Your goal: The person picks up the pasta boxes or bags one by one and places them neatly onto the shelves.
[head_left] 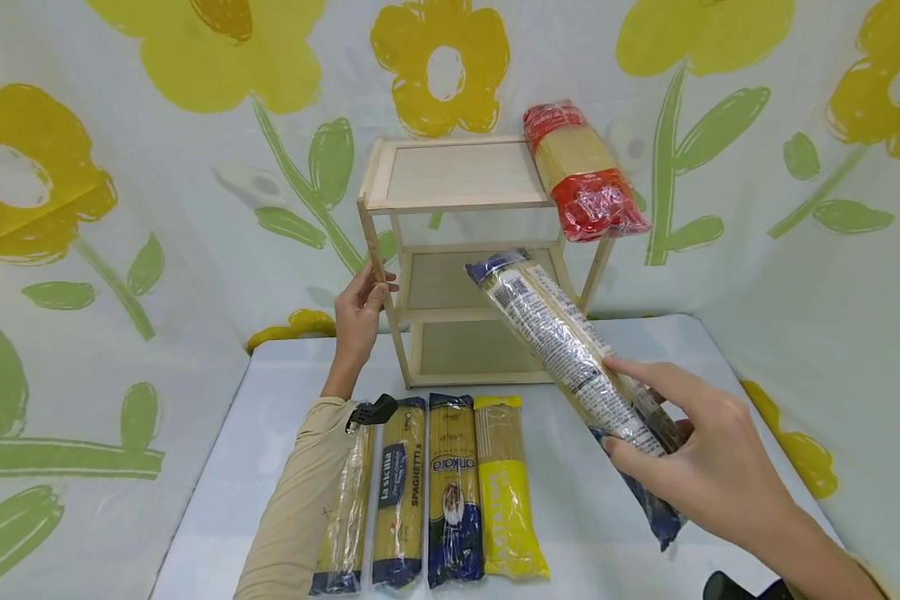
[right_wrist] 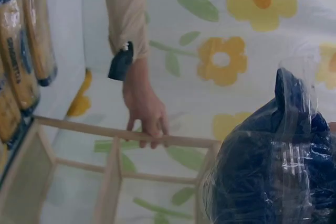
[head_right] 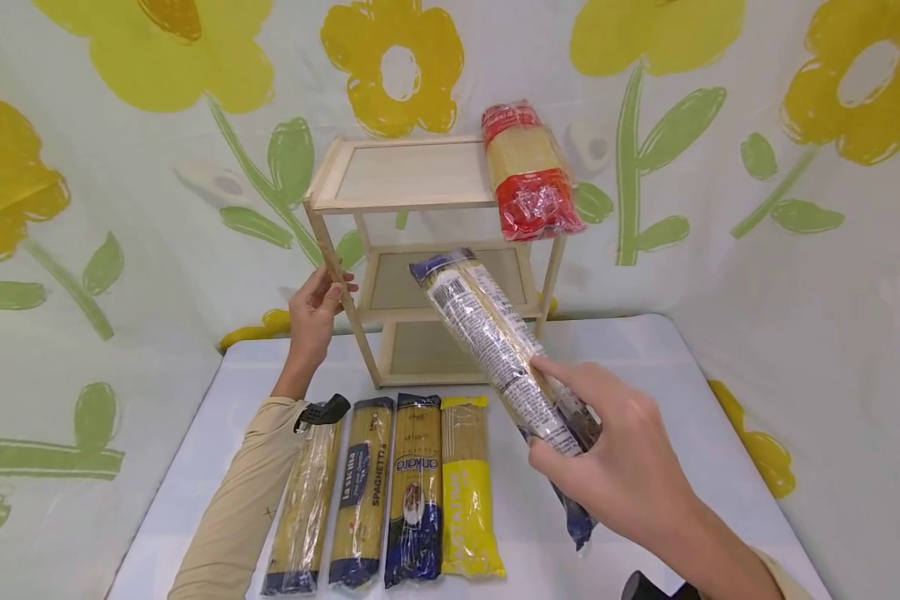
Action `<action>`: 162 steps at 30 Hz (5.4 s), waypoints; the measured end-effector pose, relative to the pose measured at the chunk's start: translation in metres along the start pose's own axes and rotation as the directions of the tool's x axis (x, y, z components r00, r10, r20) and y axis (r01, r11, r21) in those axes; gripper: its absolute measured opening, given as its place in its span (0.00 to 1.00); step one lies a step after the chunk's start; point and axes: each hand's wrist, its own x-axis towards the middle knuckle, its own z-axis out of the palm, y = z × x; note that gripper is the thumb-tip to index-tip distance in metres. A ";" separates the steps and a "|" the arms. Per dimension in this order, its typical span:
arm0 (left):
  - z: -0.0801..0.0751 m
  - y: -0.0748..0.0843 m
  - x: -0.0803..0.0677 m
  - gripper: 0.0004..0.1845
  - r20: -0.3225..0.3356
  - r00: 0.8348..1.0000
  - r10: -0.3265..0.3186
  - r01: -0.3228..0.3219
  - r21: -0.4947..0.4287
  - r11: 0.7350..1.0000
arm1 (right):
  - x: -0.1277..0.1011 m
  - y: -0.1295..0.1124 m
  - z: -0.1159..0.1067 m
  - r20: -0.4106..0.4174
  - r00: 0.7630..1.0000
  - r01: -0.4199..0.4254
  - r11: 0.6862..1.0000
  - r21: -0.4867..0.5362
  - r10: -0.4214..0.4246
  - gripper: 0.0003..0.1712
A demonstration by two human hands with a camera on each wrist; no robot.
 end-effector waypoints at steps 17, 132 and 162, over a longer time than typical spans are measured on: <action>-0.001 0.002 0.002 0.23 0.010 1.000 0.020 -0.020 -0.015 1.000 | 0.089 -0.035 -0.024 -0.056 0.998 -0.024 0.999 -0.032 0.022 0.31; -0.010 0.004 -0.001 0.23 0.016 1.000 0.012 -0.012 -0.014 1.000 | 0.027 0.016 0.098 0.214 0.974 -0.023 0.971 -0.238 0.075 0.29; -0.006 0.004 0.003 0.24 0.019 1.000 0.015 -0.014 -0.007 1.000 | -0.079 0.099 0.217 0.349 0.820 -0.339 0.876 -0.343 0.454 0.47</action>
